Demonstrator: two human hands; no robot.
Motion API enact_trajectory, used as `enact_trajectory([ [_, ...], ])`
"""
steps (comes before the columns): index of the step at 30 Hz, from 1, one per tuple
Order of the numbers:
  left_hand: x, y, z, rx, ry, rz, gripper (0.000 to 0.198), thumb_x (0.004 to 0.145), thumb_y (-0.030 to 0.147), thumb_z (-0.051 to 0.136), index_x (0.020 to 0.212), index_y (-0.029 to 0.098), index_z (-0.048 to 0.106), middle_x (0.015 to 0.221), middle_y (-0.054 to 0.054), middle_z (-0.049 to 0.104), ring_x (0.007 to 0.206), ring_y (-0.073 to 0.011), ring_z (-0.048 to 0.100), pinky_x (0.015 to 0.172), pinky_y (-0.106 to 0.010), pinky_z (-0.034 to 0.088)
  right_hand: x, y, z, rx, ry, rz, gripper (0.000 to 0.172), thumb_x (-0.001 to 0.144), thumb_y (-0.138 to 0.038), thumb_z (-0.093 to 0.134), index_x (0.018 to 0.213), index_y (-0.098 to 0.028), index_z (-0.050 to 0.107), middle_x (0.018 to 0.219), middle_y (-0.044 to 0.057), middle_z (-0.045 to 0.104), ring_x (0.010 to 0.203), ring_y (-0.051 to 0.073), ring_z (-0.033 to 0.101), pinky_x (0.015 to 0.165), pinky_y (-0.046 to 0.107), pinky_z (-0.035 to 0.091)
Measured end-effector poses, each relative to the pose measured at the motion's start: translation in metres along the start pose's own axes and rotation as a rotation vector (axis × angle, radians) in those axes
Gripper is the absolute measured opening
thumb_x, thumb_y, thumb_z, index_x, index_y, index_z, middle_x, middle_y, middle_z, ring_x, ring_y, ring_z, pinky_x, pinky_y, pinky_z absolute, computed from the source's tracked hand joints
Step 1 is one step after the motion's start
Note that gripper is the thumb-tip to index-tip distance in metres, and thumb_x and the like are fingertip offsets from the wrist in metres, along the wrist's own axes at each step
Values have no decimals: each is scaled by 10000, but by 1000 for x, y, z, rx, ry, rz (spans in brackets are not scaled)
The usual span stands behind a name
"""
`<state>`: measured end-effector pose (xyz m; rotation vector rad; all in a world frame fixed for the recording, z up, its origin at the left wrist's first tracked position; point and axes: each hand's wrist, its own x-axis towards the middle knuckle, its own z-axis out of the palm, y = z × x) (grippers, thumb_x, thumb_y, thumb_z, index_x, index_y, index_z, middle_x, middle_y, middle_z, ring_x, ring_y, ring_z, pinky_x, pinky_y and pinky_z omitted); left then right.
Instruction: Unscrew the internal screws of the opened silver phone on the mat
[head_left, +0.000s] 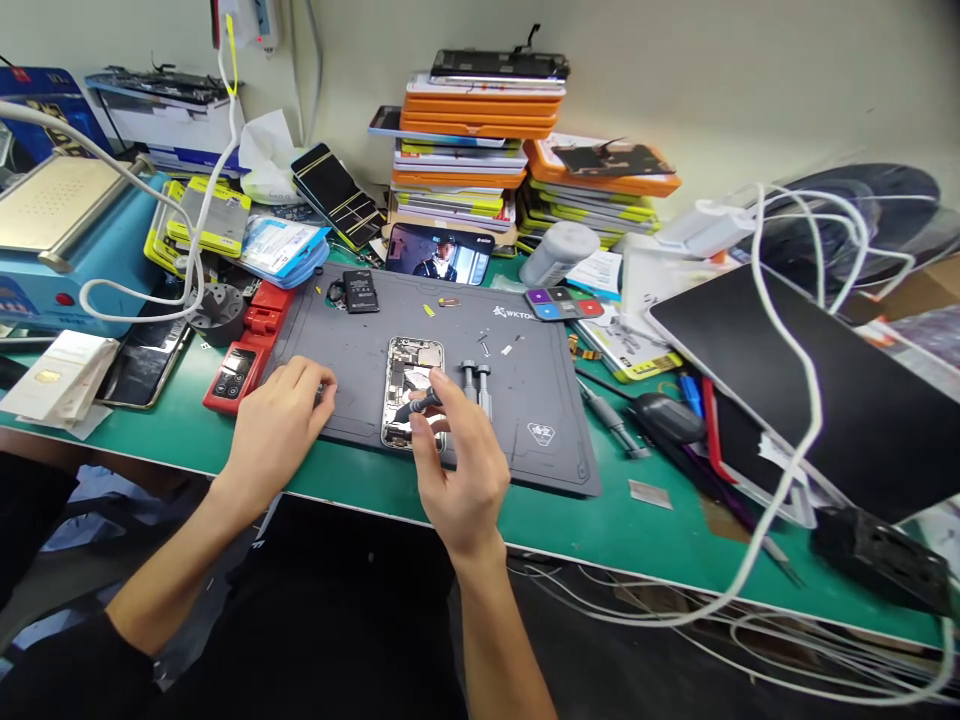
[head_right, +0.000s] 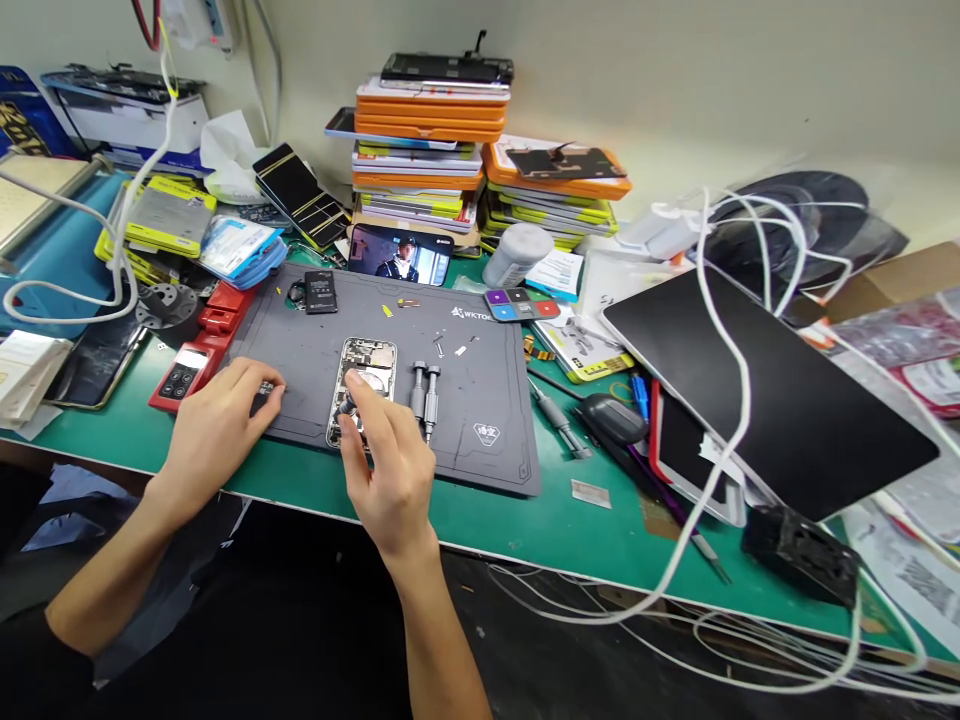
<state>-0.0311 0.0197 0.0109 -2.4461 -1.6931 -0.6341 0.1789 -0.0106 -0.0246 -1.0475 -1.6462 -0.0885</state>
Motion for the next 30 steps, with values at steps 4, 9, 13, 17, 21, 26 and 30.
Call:
enact_trajectory([
  [4, -4, 14, 4, -71, -3, 33, 99, 1116, 232, 583, 1080, 195, 667, 1047, -34, 771, 931, -193, 728, 766, -309, 499, -4, -1, 0, 4, 84, 53, 681, 1001, -90, 686, 1620, -308, 505, 1316, 91, 801, 1006, 204, 805, 785, 341, 724],
  [9, 4, 32, 12, -137, -29, 138, 71, 1100, 233, 630, 1067, 198, 683, 1082, -25, 774, 945, -192, 720, 770, -305, 497, 2, -3, -1, 98, 444, 284, 567, 1055, -146, 570, 1596, -303, 507, 1139, 100, 743, 847, 190, 763, 513, 256, 615],
  [13, 10, 37, 17, -128, -50, 170, 83, 1093, 245, 649, 1046, 195, 696, 1076, -24, 759, 922, -189, 701, 716, -302, 477, 7, -4, -3, 128, 434, 332, 528, 1050, -154, 560, 1555, -307, 544, 1047, 84, 717, 762, 175, 735, 486, 249, 593],
  [17, 12, 38, 18, -109, -52, 178, 107, 1102, 245, 638, 1045, 188, 709, 1065, -31, 758, 912, -185, 683, 707, -294, 465, 8, -7, -2, 130, 403, 345, 498, 1049, -166, 566, 1527, -306, 553, 1042, 86, 708, 760, 170, 736, 523, 255, 619],
  [21, 10, 37, 20, -132, -20, 201, 120, 1101, 255, 654, 1031, 188, 725, 1060, -23, 767, 909, -184, 679, 724, -304, 475, 9, -9, -3, 135, 411, 355, 508, 1053, -138, 540, 1535, -298, 530, 1057, 73, 718, 608, 110, 652, 507, 249, 610],
  [26, 2, 35, 21, -164, 73, 244, 123, 1110, 236, 635, 1091, 199, 751, 1079, -2, 793, 891, -181, 680, 745, -321, 505, 8, -9, -5, 204, 353, 432, 511, 1064, -182, 542, 1533, -383, 512, 1097, 45, 720, 602, 98, 661, 534, 265, 627],
  [30, -5, 33, 19, -144, 88, 298, 142, 1108, 197, 625, 1179, 199, 748, 1134, -15, 801, 908, -198, 675, 792, -335, 535, 7, -9, -5, 232, 346, 459, 485, 1067, -216, 558, 1514, -403, 523, 1100, 41, 723, 602, 99, 659, 545, 282, 627],
])
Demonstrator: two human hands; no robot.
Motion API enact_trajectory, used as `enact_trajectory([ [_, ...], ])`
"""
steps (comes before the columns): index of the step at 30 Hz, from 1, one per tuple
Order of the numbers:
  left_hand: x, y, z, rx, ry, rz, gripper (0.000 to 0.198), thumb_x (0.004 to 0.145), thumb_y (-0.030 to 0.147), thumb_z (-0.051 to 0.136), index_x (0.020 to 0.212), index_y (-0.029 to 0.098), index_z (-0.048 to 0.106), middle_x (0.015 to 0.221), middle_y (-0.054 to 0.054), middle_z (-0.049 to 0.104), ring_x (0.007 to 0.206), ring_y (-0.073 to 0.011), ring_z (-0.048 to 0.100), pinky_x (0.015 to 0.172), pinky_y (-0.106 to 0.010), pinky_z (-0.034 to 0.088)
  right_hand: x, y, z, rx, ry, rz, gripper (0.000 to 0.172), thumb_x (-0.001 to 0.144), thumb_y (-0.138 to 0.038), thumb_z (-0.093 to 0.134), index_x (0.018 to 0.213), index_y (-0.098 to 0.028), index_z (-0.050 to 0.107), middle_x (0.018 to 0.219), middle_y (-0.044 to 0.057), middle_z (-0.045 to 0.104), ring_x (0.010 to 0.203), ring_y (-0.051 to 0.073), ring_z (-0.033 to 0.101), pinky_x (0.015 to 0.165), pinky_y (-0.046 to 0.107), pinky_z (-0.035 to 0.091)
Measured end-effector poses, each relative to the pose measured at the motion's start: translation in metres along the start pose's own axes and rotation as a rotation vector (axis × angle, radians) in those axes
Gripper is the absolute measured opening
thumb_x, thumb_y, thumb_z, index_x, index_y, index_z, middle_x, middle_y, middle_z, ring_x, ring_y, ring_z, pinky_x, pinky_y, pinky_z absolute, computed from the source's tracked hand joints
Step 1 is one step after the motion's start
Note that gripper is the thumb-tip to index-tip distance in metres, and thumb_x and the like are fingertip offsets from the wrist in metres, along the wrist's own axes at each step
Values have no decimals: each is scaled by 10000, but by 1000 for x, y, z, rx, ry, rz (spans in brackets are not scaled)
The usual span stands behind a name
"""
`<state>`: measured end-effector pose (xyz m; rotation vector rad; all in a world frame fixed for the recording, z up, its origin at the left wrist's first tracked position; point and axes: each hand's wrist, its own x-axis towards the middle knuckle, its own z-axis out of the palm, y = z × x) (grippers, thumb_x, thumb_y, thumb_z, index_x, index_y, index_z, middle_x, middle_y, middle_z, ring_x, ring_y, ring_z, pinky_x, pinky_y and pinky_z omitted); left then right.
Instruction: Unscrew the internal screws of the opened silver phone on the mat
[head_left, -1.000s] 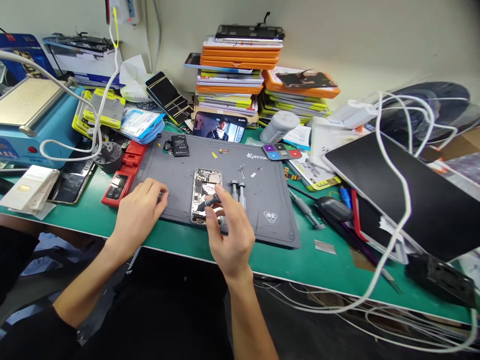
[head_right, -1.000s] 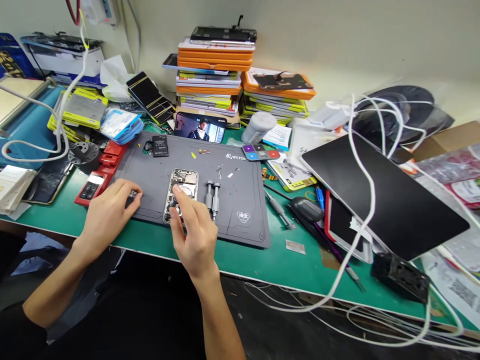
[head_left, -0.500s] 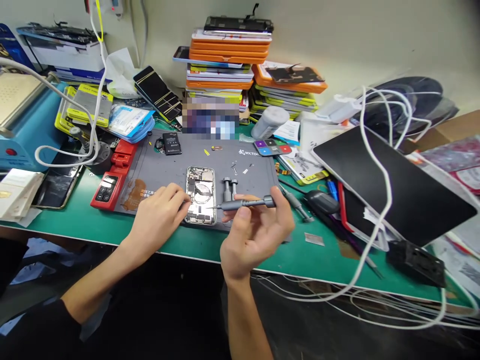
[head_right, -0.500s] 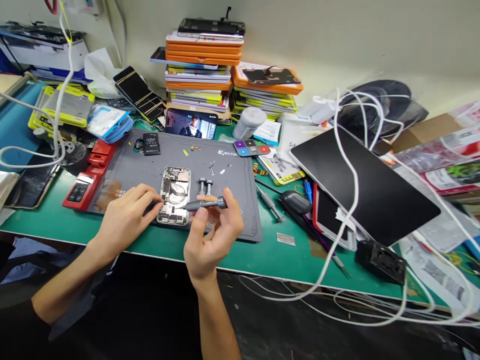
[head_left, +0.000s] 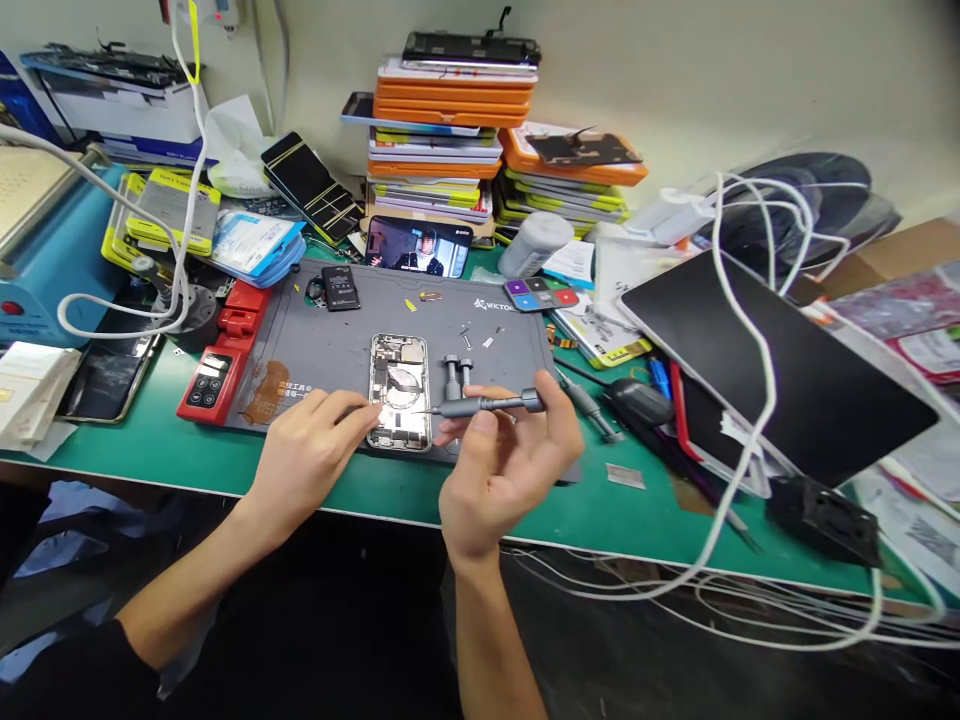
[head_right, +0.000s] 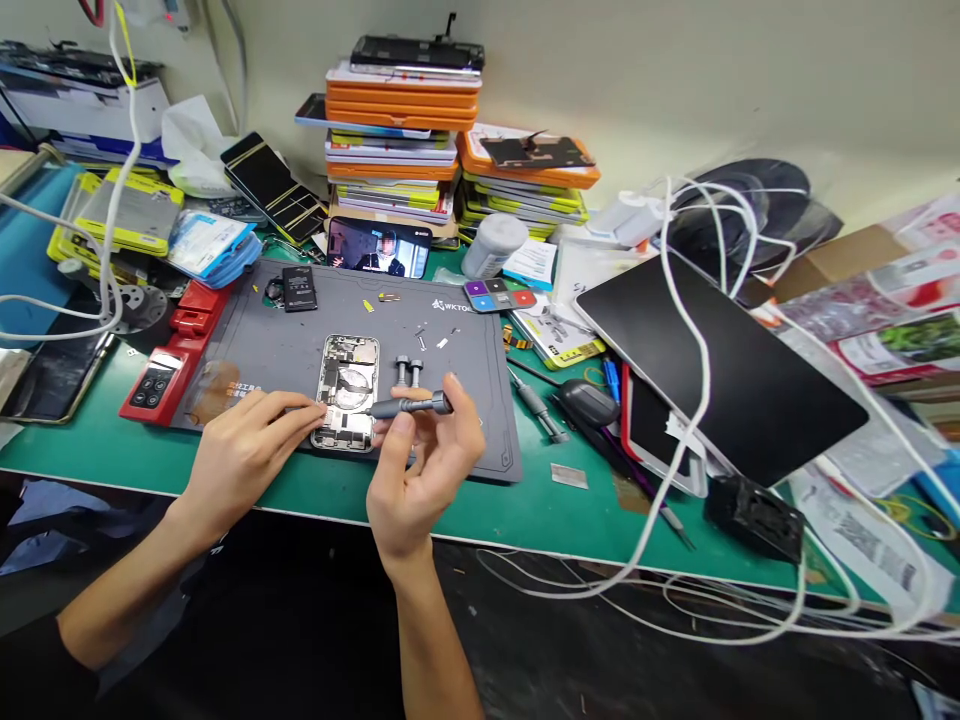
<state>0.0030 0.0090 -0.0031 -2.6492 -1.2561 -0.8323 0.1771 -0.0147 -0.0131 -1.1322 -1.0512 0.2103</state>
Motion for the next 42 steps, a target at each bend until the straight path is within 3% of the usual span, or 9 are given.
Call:
enact_trajectory([
  [8, -6, 0, 2, 45, -14, 46, 202, 1116, 232, 608, 1251, 164, 742, 1184, -71, 784, 950, -240, 653, 803, -366, 556, -1, -1, 1, 17, -11, 48, 466, 1075, -222, 550, 1500, -410, 520, 1107, 36, 718, 601, 102, 656, 540, 296, 630],
  [15, -6, 0, 2, 42, -14, 68, 206, 1113, 212, 603, 1248, 138, 740, 1195, -90, 779, 945, -244, 656, 831, -386, 560, -1, 0, 2, 20, -6, 86, 488, 1058, -228, 591, 1510, -392, 502, 1133, 40, 698, 672, 113, 692, 647, 333, 678],
  [18, -7, -3, 0, 34, -63, 63, 236, 1116, 212, 587, 1295, 152, 730, 1285, -95, 766, 1010, -260, 672, 871, -412, 561, -3, 3, 3, 26, -2, 98, 372, 1060, -241, 595, 1418, -336, 575, 1154, 56, 711, 743, 127, 724, 692, 341, 694],
  [21, -8, -6, -1, 57, -87, 52, 260, 1120, 252, 586, 1331, 195, 728, 1410, -96, 731, 1123, -293, 681, 911, -447, 555, -5, 7, 1, 51, -9, 90, 165, 1035, -242, 651, 1195, -280, 657, 1180, 69, 737, 1038, 197, 780, 789, 363, 713],
  [23, -9, -6, -2, 69, -85, 48, 273, 1126, 275, 577, 1343, 214, 730, 1459, -97, 714, 1164, -301, 684, 931, -458, 551, -7, 7, 0, 51, -49, 90, 96, 1024, -246, 674, 1117, -262, 658, 1199, 76, 765, 1147, 228, 781, 846, 398, 718],
  [28, -12, -3, 0, 53, -89, 21, 307, 1142, 253, 530, 1375, 195, 722, 1499, -114, 702, 1333, -314, 656, 1059, -484, 540, -3, 0, 4, 98, -217, 188, 58, 1044, -268, 658, 1099, -259, 641, 1293, 77, 815, 958, 189, 844, 847, 380, 717],
  [32, -15, -4, 2, 15, -102, 7, 322, 1147, 249, 510, 1381, 183, 721, 1504, -121, 700, 1375, -325, 647, 1103, -502, 553, 8, -9, 18, 138, -405, 312, 123, 1052, -294, 630, 1168, -272, 666, 1373, 77, 798, 1148, 212, 824, 977, 392, 699],
  [36, -17, -7, 5, -10, -109, 5, 335, 1147, 259, 509, 1380, 151, 723, 1525, -154, 684, 1412, -341, 644, 1159, -528, 555, 17, -10, 36, 31, -568, 276, 159, 1041, -260, 587, 1103, -276, 733, 1441, 54, 775, 1295, 225, 768, 1139, 437, 616],
  [42, -19, -9, 6, -47, -148, 3, 354, 1150, 254, 492, 1409, 132, 700, 1607, -174, 614, 1496, -339, 602, 1234, -556, 531, 18, -2, 47, -24, -602, 272, 199, 1024, -243, 570, 1103, -269, 750, 1438, 52, 781, 1327, 225, 751, 1153, 445, 595],
])
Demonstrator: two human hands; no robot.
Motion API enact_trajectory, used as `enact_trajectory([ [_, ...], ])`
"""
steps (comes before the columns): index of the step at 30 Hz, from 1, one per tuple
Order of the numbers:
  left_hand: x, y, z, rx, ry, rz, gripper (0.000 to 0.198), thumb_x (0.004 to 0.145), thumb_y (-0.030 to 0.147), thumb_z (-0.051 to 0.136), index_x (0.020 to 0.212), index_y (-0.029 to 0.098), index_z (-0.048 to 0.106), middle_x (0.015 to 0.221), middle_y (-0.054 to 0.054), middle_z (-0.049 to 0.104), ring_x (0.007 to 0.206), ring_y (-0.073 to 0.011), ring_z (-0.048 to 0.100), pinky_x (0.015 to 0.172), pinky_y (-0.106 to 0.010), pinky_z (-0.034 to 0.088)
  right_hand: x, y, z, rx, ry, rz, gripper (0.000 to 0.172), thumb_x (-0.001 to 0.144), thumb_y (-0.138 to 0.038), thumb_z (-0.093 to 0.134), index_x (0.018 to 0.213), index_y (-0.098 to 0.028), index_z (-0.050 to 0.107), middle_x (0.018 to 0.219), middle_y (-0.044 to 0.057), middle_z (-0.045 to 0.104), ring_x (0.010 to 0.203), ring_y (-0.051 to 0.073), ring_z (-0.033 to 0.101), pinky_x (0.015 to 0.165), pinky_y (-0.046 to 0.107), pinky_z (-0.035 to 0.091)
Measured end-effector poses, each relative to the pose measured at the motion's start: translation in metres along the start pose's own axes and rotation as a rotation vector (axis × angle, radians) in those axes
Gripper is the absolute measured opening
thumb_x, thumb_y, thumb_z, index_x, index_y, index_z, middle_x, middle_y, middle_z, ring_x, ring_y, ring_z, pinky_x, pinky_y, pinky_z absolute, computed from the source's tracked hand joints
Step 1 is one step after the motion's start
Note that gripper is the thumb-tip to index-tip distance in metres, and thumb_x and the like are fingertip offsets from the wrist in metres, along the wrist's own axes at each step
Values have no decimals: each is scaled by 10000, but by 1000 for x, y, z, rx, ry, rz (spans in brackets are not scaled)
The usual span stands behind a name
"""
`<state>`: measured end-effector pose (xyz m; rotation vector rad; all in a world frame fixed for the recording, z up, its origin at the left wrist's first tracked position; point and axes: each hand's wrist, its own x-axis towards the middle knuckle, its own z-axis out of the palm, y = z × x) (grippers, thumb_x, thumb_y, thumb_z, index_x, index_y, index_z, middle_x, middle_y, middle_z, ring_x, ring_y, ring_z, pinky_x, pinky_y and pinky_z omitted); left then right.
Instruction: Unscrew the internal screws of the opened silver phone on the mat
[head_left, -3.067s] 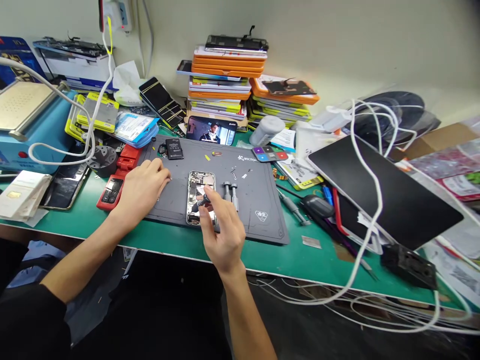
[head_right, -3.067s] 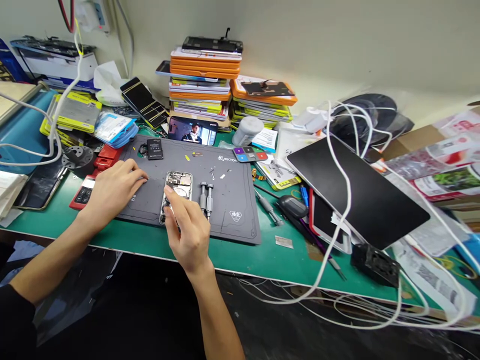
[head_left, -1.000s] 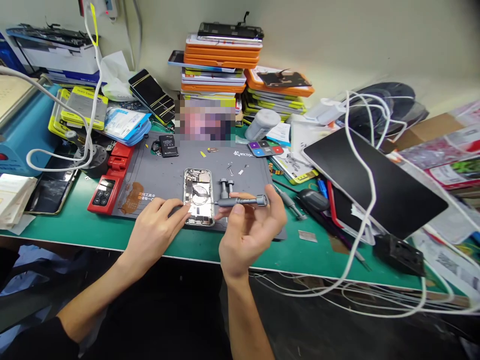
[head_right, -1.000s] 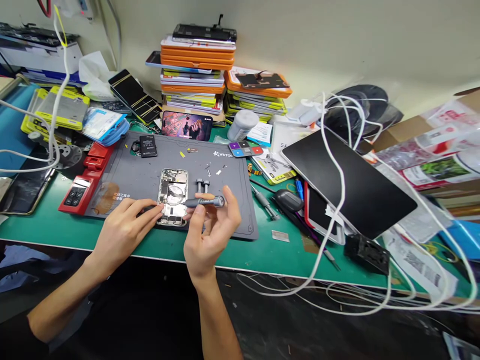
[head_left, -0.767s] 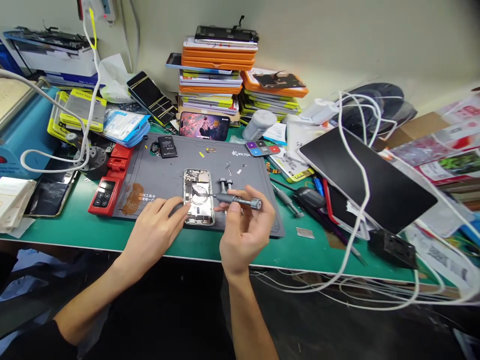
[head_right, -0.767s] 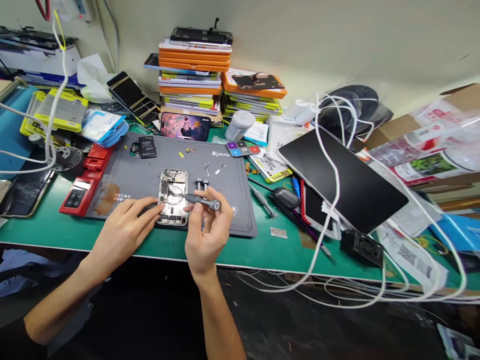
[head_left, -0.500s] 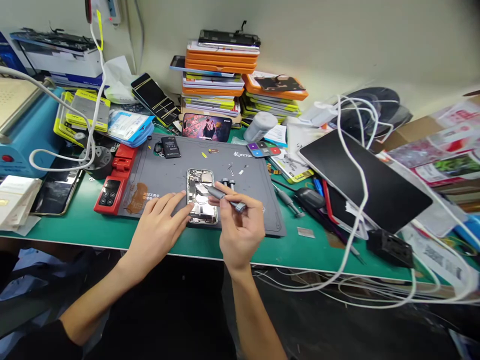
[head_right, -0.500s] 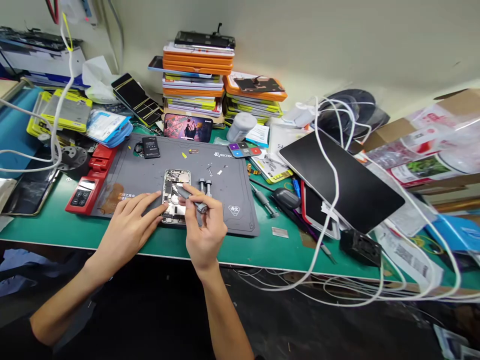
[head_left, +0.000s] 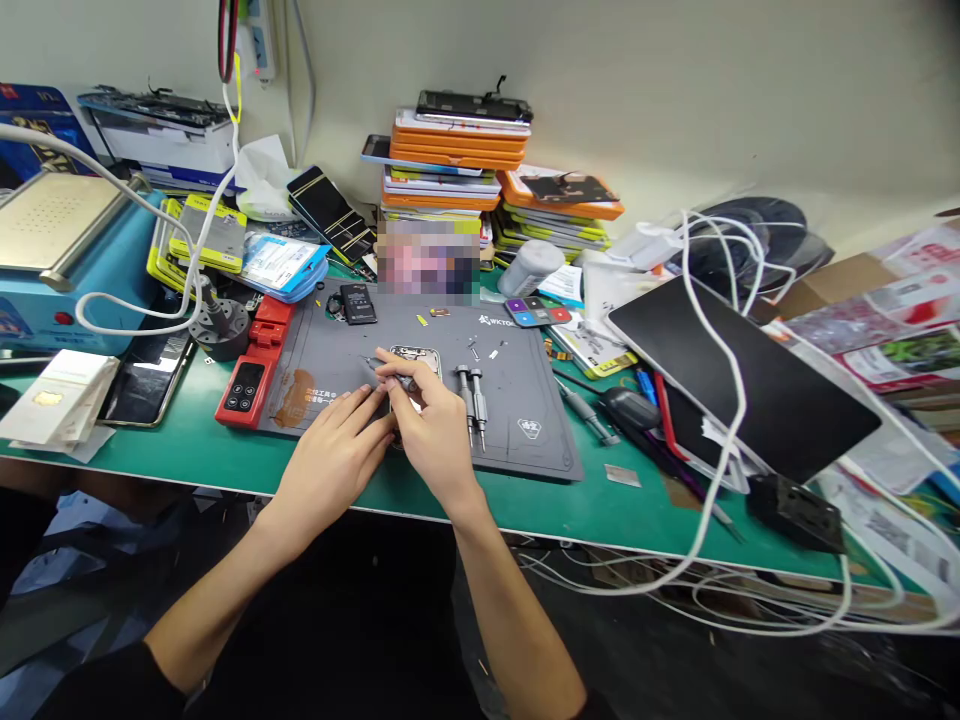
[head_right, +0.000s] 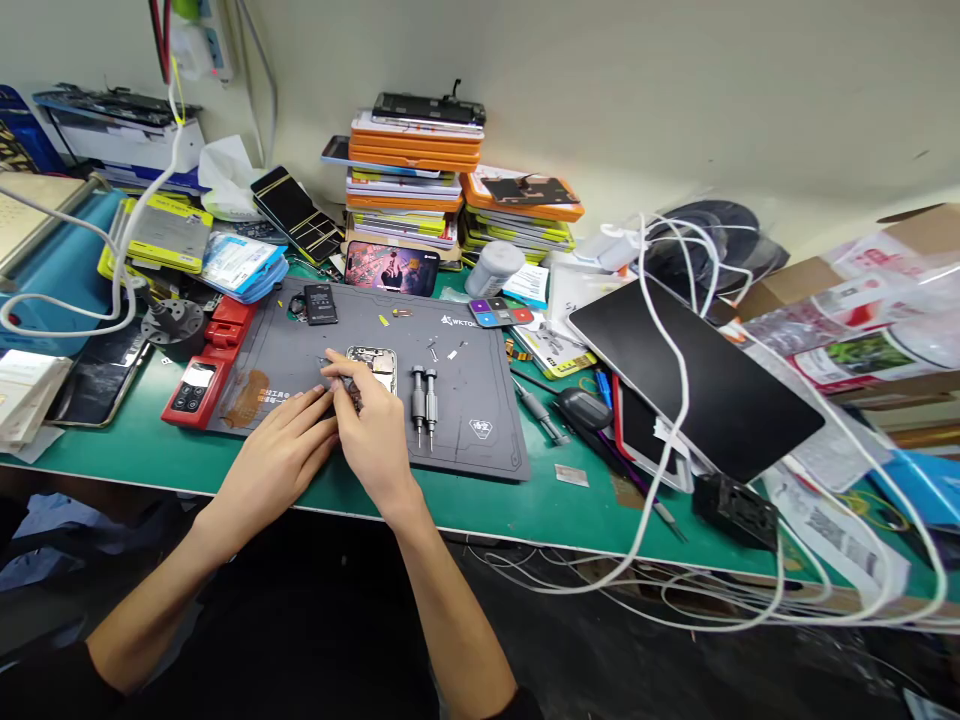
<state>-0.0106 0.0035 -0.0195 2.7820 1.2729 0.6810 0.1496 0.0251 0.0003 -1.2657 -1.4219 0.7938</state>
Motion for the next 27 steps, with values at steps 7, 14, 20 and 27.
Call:
enact_trajectory([
  [7, 1, 5, 1, 8, 38, -16, 354, 1147, 227, 478, 1400, 132, 707, 1579, -172, 641, 1481, -329, 623, 1248, -536, 532, 0, 2, 2, 16, 4, -2, 192, 1026, -248, 579, 1101, -263, 755, 1425, 61, 787, 1298, 221, 765, 1115, 439, 618],
  [14, -1, 6, 3, -7, 62, -50, 360, 1150, 251, 498, 1439, 169, 697, 1595, -128, 637, 1499, -321, 605, 1252, -541, 526, -16, -2, -6, 255, 212, -2, 242, 1050, -333, 629, 1279, -263, 665, 1310, 74, 811, 1018, 177, 827, 963, 378, 682],
  [20, -2, 5, 6, -25, 96, -61, 336, 1147, 260, 523, 1425, 195, 700, 1591, -102, 645, 1495, -318, 609, 1231, -559, 547, -34, 7, -18, 320, 443, 39, 357, 1087, -393, 575, 1421, -278, 526, 1061, 46, 822, 811, 164, 807, 721, 324, 698],
  [27, -1, 5, 2, -56, 62, -58, 345, 1143, 299, 544, 1443, 209, 688, 1602, -105, 634, 1515, -320, 588, 1228, -575, 548, -46, 12, -16, 312, 362, 110, 509, 1040, -385, 666, 1509, -304, 485, 1081, 45, 781, 753, 163, 783, 708, 337, 715],
])
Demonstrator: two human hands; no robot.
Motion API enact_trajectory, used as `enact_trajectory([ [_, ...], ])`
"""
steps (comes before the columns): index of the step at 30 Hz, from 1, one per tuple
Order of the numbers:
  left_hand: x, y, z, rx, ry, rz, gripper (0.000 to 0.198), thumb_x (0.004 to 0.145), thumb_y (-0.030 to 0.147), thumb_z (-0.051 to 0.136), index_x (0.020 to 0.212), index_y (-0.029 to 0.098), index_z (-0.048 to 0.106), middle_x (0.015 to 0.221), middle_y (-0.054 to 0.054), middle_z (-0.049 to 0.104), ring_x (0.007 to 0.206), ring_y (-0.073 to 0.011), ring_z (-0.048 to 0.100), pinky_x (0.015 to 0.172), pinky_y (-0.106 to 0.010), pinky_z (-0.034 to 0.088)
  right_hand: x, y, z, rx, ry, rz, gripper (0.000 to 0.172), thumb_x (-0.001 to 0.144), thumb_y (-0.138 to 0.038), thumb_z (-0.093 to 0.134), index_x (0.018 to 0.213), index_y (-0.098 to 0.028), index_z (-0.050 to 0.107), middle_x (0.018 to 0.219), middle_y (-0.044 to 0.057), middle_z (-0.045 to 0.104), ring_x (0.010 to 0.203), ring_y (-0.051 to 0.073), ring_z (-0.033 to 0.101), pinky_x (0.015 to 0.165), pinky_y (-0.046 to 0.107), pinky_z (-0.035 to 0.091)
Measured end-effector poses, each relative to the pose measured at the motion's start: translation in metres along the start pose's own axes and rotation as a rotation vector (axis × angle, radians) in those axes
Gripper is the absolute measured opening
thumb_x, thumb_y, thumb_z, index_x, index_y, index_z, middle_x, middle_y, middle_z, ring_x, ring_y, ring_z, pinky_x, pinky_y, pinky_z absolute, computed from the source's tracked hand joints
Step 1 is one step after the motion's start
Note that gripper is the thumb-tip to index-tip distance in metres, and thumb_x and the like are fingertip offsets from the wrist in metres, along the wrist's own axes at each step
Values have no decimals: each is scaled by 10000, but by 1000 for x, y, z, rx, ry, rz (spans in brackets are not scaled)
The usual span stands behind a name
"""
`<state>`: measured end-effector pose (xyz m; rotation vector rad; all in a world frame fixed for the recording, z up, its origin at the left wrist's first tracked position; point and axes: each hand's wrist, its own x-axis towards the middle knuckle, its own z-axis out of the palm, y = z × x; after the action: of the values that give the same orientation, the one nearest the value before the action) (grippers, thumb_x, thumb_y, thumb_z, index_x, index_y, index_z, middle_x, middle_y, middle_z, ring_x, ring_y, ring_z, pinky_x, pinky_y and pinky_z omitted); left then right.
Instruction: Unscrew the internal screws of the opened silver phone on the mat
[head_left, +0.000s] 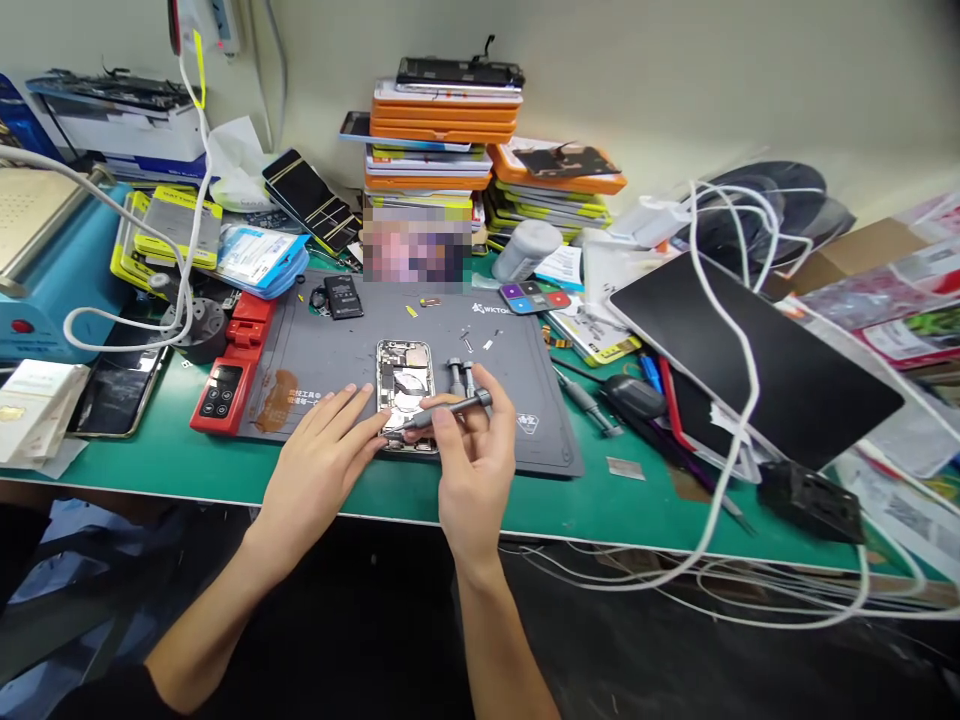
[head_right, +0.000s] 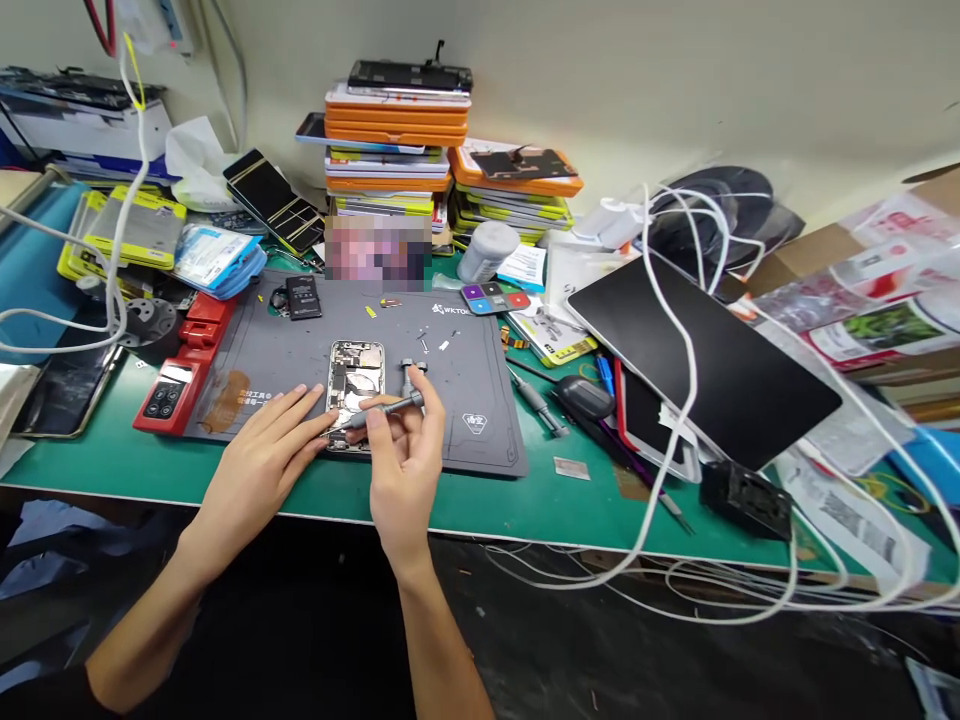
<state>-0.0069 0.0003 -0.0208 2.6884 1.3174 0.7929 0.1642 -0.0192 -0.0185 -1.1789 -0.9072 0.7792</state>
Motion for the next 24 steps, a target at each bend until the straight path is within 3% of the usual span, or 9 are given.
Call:
enact_trajectory([
  [6, 0, 0, -1, -8, -22, -8, 358, 1138, 273, 553, 1474, 232, 669, 1612, -103, 624, 1537, -315, 566, 1241, -586, 533, -2, -3, 0, -53, -36, -2, 502, 1065, -374, 626, 1535, -311, 459, 1085, 55, 781, 748, 172, 785, 727, 360, 728],
  [14, 2, 2, -4, 7, -33, 5, 359, 1145, 243, 525, 1470, 203, 673, 1615, -106, 620, 1526, -325, 576, 1232, -587, 544, -3, -2, -1, -53, -23, 22, 517, 1054, -364, 646, 1539, -316, 472, 1129, 70, 789, 998, 226, 815, 825, 398, 742],
  [24, 3, 4, -7, 2, -68, 4, 366, 1140, 225, 531, 1478, 199, 669, 1623, -114, 610, 1537, -324, 564, 1241, -588, 537, -3, -4, -2, -87, 3, -10, 479, 1069, -330, 621, 1526, -328, 479, 1110, 61, 786, 943, 211, 815, 775, 391, 747],
])
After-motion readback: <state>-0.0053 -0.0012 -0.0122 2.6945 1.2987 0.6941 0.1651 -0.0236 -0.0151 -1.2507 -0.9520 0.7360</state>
